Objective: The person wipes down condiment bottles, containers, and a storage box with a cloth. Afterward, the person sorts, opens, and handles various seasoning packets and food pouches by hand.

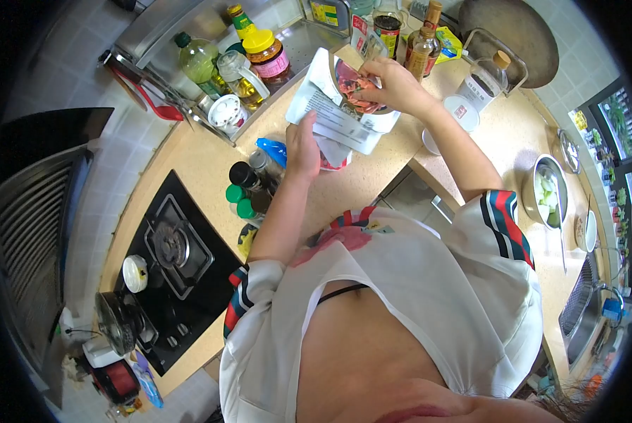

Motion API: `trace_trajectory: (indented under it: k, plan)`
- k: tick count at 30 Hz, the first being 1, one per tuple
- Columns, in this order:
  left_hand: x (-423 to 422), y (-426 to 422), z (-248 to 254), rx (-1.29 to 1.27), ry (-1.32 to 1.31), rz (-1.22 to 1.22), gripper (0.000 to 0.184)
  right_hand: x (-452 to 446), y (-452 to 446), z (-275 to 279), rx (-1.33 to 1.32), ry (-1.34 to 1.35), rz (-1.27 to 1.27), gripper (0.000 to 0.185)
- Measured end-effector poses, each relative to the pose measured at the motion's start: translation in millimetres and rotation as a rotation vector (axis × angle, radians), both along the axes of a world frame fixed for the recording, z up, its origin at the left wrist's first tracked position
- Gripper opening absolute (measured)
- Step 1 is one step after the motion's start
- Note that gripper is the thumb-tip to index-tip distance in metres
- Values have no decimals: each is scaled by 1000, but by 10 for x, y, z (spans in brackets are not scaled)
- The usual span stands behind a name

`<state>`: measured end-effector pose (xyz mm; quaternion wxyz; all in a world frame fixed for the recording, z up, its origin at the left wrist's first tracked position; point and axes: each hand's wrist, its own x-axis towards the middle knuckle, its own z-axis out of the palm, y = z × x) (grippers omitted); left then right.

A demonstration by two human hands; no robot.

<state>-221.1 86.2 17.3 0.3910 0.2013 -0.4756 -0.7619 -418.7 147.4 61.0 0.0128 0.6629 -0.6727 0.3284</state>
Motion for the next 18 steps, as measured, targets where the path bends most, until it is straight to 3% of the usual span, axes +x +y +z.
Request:
trace_trajectory:
  k: [3, 4, 5, 7, 9, 11, 13, 15, 18]
  plan:
    - [23, -125, -72, 28, 38, -78, 34, -29, 40, 39, -129, -21, 179, 26]
    - [21, -181, -122, 78, 98, -74, 33, -64, 96, 116, 46, -137, 149, 18]
    - [22, -238, -185, 129, 157, -70, 32, -65, 131, 194, 192, -716, 178, 12]
    - [55, -232, -185, 134, 156, -25, 31, -436, 86, 178, -1, -546, 161, 11]
    - [109, -146, -66, 38, 40, 53, 31, -434, 183, 451, -106, -656, 31, 12]
    - [119, -156, -89, 37, 42, 50, 36, -625, 172, 489, -131, -336, -91, 10]
    - [101, -149, -117, -12, 12, 58, 37, -697, 59, 358, -156, -384, -14, 11]
    - [88, -120, -43, -84, -9, 38, 44, -667, 15, 325, -84, -153, -105, 14]
    - [89, -103, 2, -160, 3, 24, 57, -609, -46, 338, 178, -265, -134, 16]
